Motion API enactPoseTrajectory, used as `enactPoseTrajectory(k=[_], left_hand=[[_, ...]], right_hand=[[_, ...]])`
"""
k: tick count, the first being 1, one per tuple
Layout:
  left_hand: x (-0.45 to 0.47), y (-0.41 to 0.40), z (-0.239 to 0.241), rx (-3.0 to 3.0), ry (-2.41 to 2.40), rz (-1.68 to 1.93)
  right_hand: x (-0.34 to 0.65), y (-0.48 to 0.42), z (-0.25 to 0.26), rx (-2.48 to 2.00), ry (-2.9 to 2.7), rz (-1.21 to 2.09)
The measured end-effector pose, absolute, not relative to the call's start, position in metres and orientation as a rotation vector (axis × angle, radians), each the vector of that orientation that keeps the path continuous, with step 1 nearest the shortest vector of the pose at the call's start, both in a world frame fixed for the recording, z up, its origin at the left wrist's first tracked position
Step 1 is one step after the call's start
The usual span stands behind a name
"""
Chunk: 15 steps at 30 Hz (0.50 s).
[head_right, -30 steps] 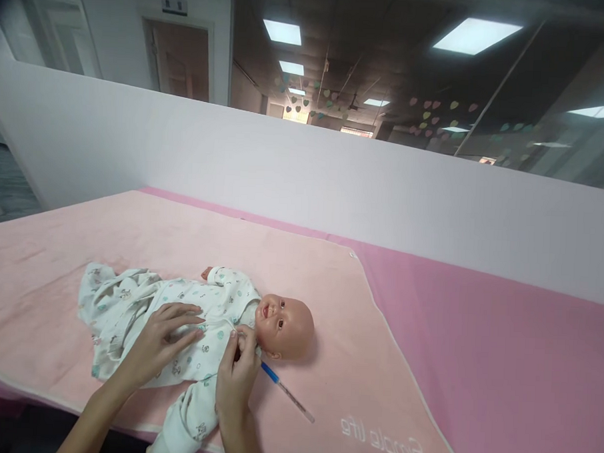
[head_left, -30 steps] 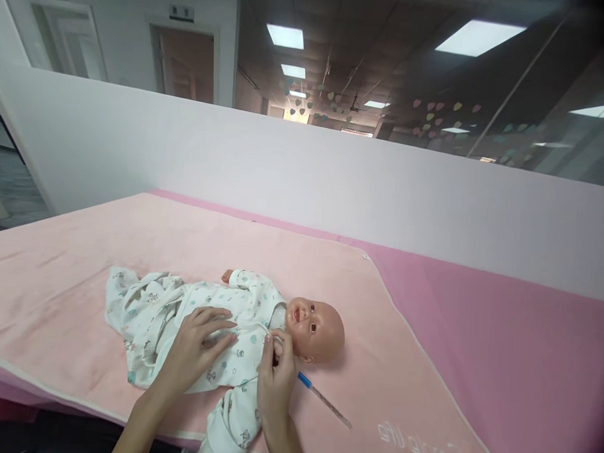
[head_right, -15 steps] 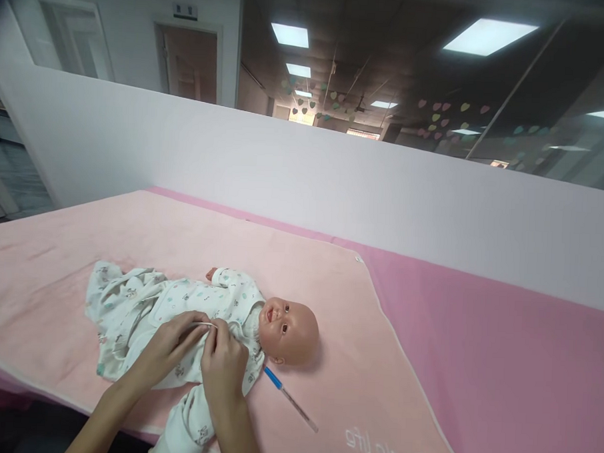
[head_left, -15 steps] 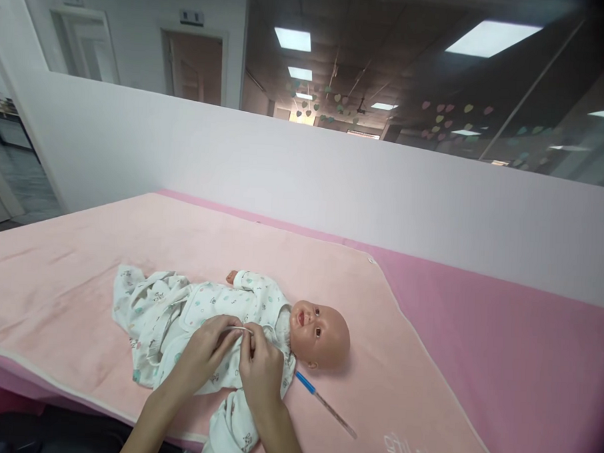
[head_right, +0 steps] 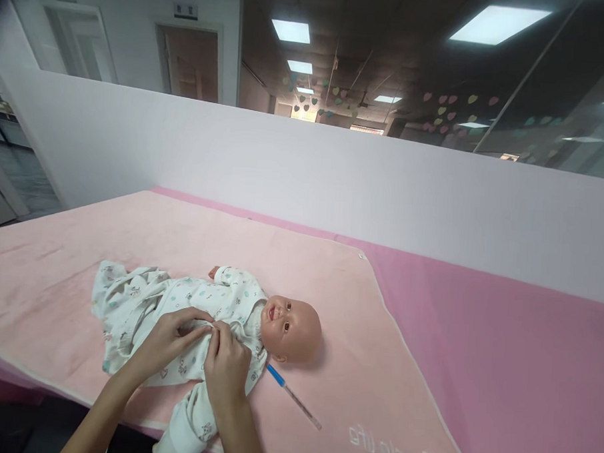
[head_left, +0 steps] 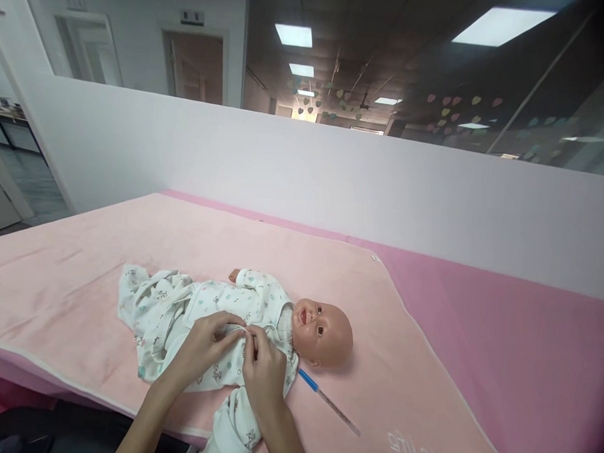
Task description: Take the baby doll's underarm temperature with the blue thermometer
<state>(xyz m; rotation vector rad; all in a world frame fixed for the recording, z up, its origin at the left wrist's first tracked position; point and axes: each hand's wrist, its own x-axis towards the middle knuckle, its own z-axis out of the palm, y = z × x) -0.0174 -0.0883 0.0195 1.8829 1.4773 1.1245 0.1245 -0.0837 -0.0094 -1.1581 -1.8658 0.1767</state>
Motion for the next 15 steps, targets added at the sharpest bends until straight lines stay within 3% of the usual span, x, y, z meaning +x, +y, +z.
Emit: enactPoseTrajectory(k=[10,15], left_hand=[[-0.047,-0.095,-0.004,2.0,1.826,1.198],[-0.066,-0.104,-0.005,2.021,1.724,1.052]], right_hand=[[0.127,-0.086,-0.01,-1.147,-1.838,0.149],[0.126,-0.085,-0.011,-1.165,-1.826,0.147]])
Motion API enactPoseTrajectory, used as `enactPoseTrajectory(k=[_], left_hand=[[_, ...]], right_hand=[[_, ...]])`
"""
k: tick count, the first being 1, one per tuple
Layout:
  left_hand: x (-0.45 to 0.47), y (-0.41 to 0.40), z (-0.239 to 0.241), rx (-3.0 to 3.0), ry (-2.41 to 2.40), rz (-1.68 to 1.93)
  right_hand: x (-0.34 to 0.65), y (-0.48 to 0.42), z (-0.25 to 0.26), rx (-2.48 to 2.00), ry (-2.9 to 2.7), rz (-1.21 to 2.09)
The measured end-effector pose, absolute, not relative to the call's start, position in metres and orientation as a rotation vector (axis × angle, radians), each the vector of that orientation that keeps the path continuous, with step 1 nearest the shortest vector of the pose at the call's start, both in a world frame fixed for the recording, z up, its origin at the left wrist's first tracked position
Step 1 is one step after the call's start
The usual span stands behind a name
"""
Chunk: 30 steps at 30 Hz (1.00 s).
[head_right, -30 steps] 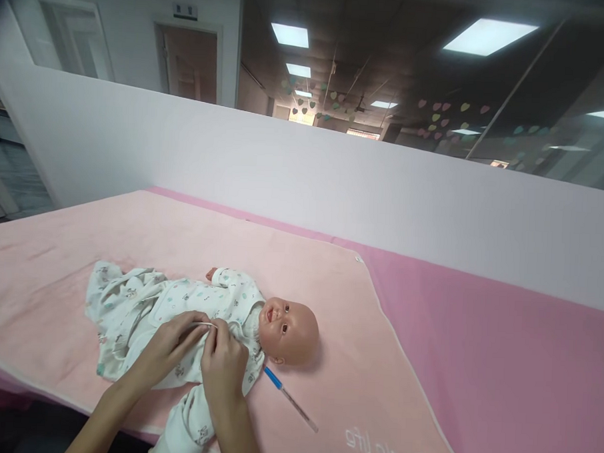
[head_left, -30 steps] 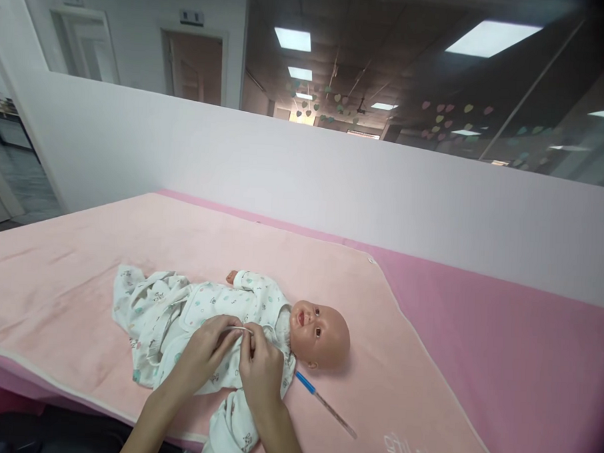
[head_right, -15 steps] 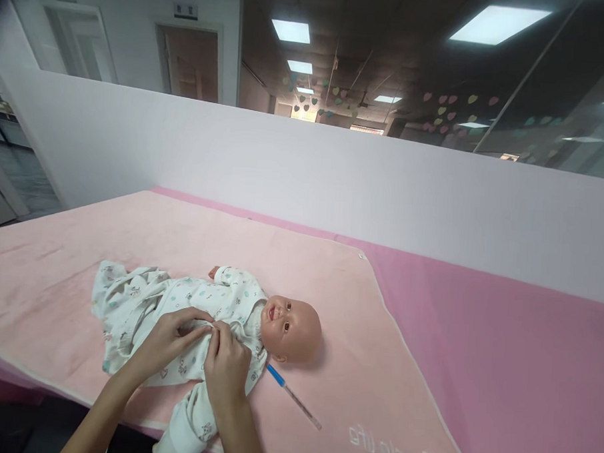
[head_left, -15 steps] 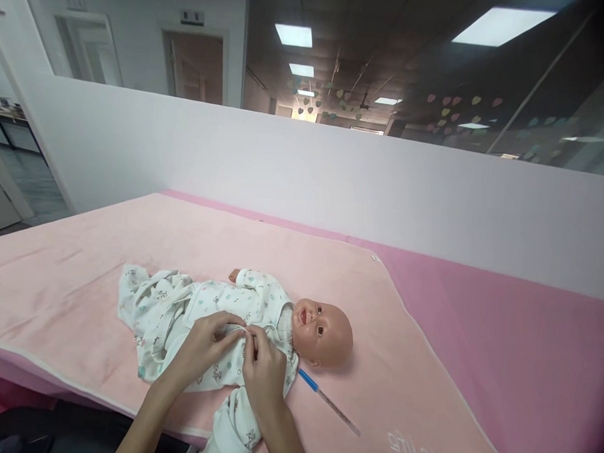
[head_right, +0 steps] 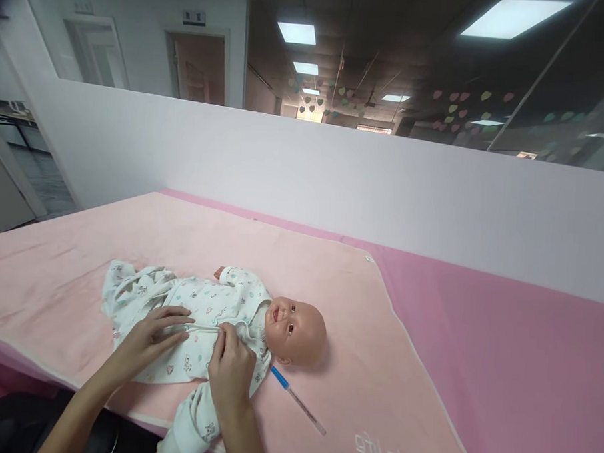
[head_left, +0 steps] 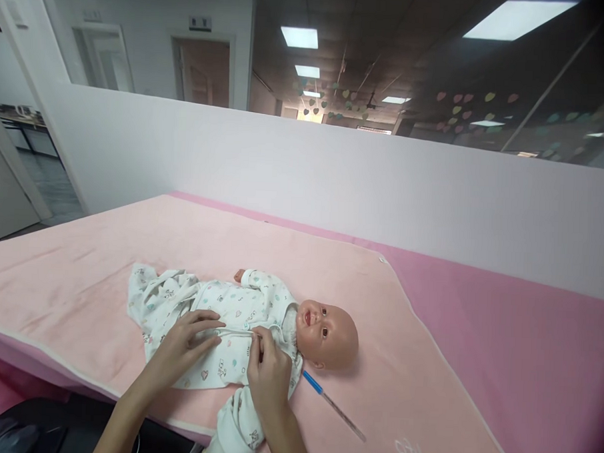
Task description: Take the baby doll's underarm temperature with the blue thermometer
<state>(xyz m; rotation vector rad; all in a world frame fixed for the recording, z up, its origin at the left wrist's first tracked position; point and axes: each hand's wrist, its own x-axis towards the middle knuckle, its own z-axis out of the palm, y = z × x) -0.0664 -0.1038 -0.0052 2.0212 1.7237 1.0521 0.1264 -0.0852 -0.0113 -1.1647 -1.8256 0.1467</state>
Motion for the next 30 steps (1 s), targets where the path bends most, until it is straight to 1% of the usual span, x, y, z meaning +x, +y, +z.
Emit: enactPoseTrajectory(k=[4,8,12,17,25,30], left_hand=[[-0.068,-0.106,0.001,2.102,1.681,1.039],[-0.064,-0.107,0.003,2.207,1.77,1.009],[-0.058,-0.111,0.006,2.152,1.952,0.995],[-0.054,-0.113,0.011,2.158,1.924,0.916],[-0.052,-0.106,-0.012,2.309,2.002,0.984],[-0.051,-0.111,-0.007,2.258,2.088,0.931]], right_hand=[[0.127,-0.085,-0.011,-1.16,-1.831,0.161],[0.128,-0.085,-0.012,-1.162,-1.84,0.169],[0.128,-0.084,-0.013,-1.168,-1.836,0.181],[0.127,-0.085,-0.012,-1.156,-1.823,0.174],[0.128,-0.083,-0.012,-1.149,-1.826,0.149],[0.13,-0.094,-0.007,-1.163,-1.853,0.191]])
